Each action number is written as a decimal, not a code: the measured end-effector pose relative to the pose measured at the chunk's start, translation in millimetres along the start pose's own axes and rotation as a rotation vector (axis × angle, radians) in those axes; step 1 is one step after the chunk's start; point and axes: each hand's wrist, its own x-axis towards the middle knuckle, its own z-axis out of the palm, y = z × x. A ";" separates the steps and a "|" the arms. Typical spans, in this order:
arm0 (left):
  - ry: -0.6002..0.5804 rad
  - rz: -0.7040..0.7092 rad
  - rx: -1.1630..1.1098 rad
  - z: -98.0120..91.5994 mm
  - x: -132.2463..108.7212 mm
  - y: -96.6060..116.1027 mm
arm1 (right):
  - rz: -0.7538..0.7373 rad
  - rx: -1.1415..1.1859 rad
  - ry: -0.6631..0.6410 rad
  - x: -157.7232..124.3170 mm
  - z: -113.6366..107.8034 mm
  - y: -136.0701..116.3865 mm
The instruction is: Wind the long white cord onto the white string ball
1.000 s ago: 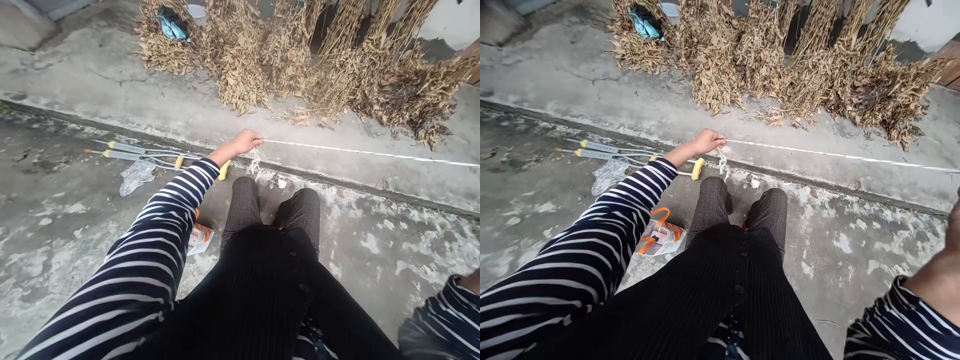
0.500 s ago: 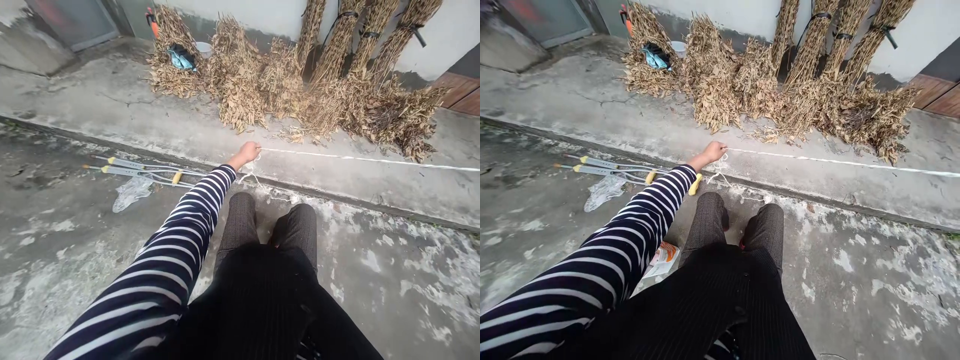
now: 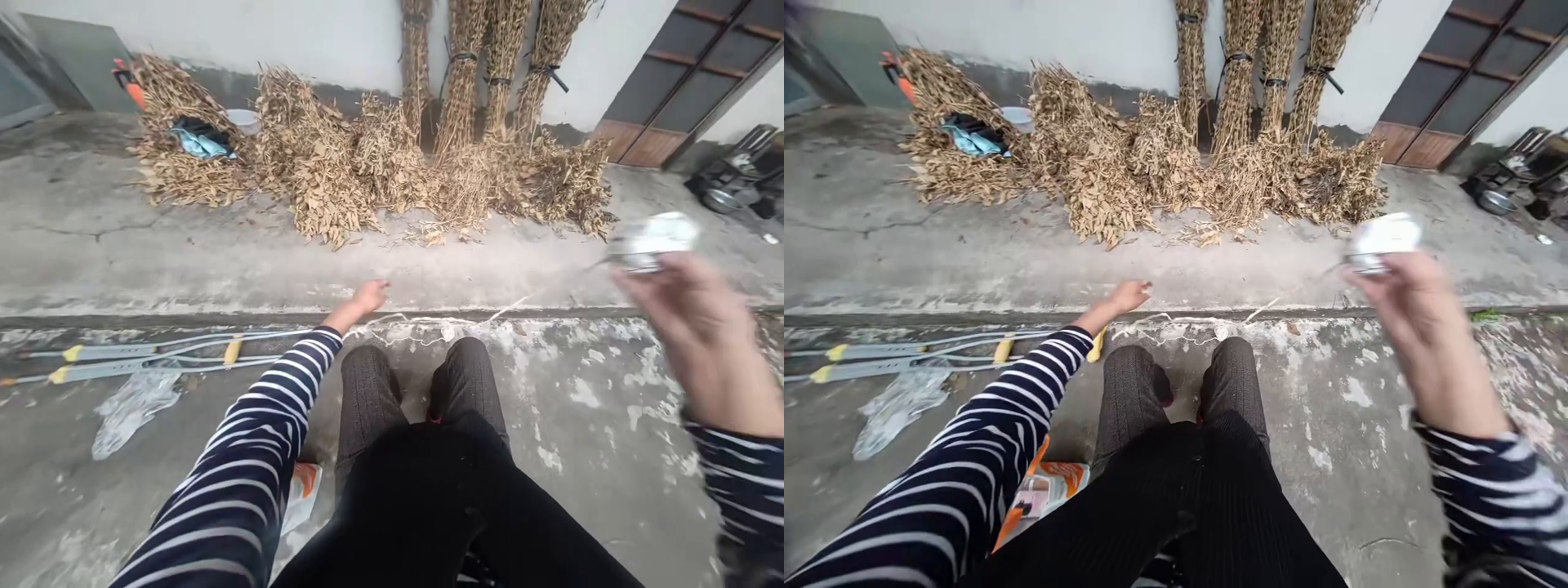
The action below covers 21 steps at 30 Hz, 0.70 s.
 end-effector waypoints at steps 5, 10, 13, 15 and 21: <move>-0.153 0.397 -0.658 46.5 -33.5 107.8 | 0.367 0.125 -0.198 8.2 70.8 80.4; -0.119 0.426 -0.905 74.4 -72.0 127.8 | 0.221 0.104 -0.207 20.3 95.7 123.5; -0.163 0.379 -0.846 77.5 -96.0 105.0 | 0.053 -0.044 -0.081 33.3 86.2 137.9; -0.270 0.370 -0.865 69.2 -107.0 92.1 | -0.048 -0.214 -0.020 39.9 79.1 159.1; -0.466 0.289 -1.094 17.5 -113.2 80.7 | -0.102 -0.604 -0.035 30.3 74.0 241.8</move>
